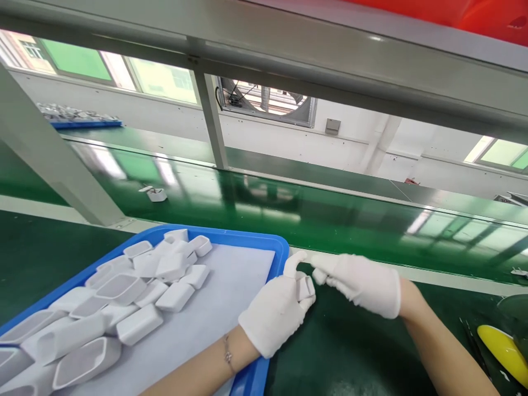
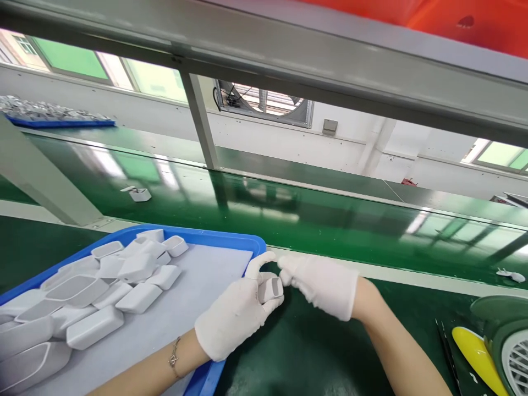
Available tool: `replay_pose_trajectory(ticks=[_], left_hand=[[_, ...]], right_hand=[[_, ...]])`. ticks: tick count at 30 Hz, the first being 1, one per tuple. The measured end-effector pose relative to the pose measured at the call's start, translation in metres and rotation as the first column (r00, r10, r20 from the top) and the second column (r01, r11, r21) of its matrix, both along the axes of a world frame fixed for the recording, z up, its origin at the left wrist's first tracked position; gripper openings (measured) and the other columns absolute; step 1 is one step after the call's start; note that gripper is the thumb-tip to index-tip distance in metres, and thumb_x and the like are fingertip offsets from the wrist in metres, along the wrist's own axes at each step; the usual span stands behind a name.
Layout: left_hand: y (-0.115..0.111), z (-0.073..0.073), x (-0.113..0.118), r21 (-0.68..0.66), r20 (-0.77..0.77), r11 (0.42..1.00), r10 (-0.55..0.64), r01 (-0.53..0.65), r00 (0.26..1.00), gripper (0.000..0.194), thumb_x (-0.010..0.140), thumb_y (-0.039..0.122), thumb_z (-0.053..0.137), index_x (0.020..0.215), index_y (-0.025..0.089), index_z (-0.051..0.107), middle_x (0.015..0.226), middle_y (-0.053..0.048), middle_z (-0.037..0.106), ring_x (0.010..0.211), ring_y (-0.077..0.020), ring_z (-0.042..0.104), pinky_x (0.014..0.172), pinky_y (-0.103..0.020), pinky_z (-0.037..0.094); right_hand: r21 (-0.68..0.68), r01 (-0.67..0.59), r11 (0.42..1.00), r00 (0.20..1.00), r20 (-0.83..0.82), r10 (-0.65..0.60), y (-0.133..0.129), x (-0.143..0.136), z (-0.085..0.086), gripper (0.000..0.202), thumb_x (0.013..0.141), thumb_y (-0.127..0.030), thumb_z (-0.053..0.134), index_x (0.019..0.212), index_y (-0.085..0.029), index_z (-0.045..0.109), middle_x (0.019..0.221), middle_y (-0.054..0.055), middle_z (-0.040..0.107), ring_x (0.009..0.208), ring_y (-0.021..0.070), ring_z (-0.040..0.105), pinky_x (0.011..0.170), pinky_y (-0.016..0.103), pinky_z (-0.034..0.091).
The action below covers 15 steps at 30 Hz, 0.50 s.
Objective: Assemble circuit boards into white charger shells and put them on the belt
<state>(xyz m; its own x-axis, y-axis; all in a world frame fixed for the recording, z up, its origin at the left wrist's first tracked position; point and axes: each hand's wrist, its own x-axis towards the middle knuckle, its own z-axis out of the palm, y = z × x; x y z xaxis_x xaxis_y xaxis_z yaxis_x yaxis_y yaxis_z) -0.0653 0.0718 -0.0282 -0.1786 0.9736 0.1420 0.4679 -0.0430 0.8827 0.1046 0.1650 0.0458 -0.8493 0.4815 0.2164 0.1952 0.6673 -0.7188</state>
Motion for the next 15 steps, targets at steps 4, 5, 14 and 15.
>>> replay_pose_trajectory(ticks=[4, 5, 14, 15], left_hand=[[0.002, 0.0, 0.001, 0.025, 0.14, 0.997, -0.071, 0.068, 0.988, 0.04, 0.074, 0.017, 0.064, 0.111, 0.024, 0.053, 0.07, 0.004, 0.066, 0.063, -0.0171, 0.063, 0.068, -0.027, 0.049], [0.002, -0.001, 0.001, 0.043, 0.178, 0.998, -0.056, 0.049, 0.982, 0.038, 0.074, 0.019, 0.065, 0.111, 0.024, 0.054, 0.076, 0.003, 0.068, 0.067, -0.0173, 0.064, 0.071, -0.028, 0.051], [0.001, -0.012, -0.002, 0.337, 0.236, 0.919, 0.129, -0.206, 0.963, 0.028, 0.073, 0.022, 0.07, 0.1, 0.022, 0.061, 0.082, -0.003, 0.071, 0.076, -0.0216, 0.069, 0.069, -0.032, 0.057], [0.001, -0.014, -0.002, 0.376, 0.232, 0.9, 0.14, -0.221, 0.963, 0.03, 0.072, 0.021, 0.069, 0.1, 0.022, 0.06, 0.077, -0.002, 0.07, 0.073, -0.0212, 0.069, 0.065, -0.031, 0.057]], right_hand=[[0.09, 0.01, 0.996, 1.0, 0.0, -0.01, 0.014, 0.014, 0.01, 0.023, 0.088, -0.019, 0.051, 0.104, -0.026, 0.067, 0.08, 0.0, 0.064, 0.071, 0.0161, 0.058, 0.071, 0.032, 0.049], [0.103, 0.001, 0.995, 0.999, -0.032, 0.002, 0.014, 0.014, 0.009, 0.026, 0.089, -0.019, 0.051, 0.109, -0.025, 0.065, 0.084, 0.001, 0.065, 0.074, 0.0158, 0.058, 0.072, 0.032, 0.049], [0.083, -0.228, 0.97, 0.963, -0.124, 0.238, -0.009, -0.017, 0.007, 0.015, 0.088, -0.012, 0.049, 0.092, -0.019, 0.062, 0.079, 0.003, 0.059, 0.074, 0.0145, 0.054, 0.07, 0.028, 0.048], [0.116, -0.247, 0.962, 0.962, -0.091, 0.258, -0.009, -0.02, 0.009, 0.015, 0.088, -0.011, 0.047, 0.085, -0.018, 0.059, 0.075, 0.002, 0.056, 0.07, 0.0139, 0.05, 0.067, 0.027, 0.047]])
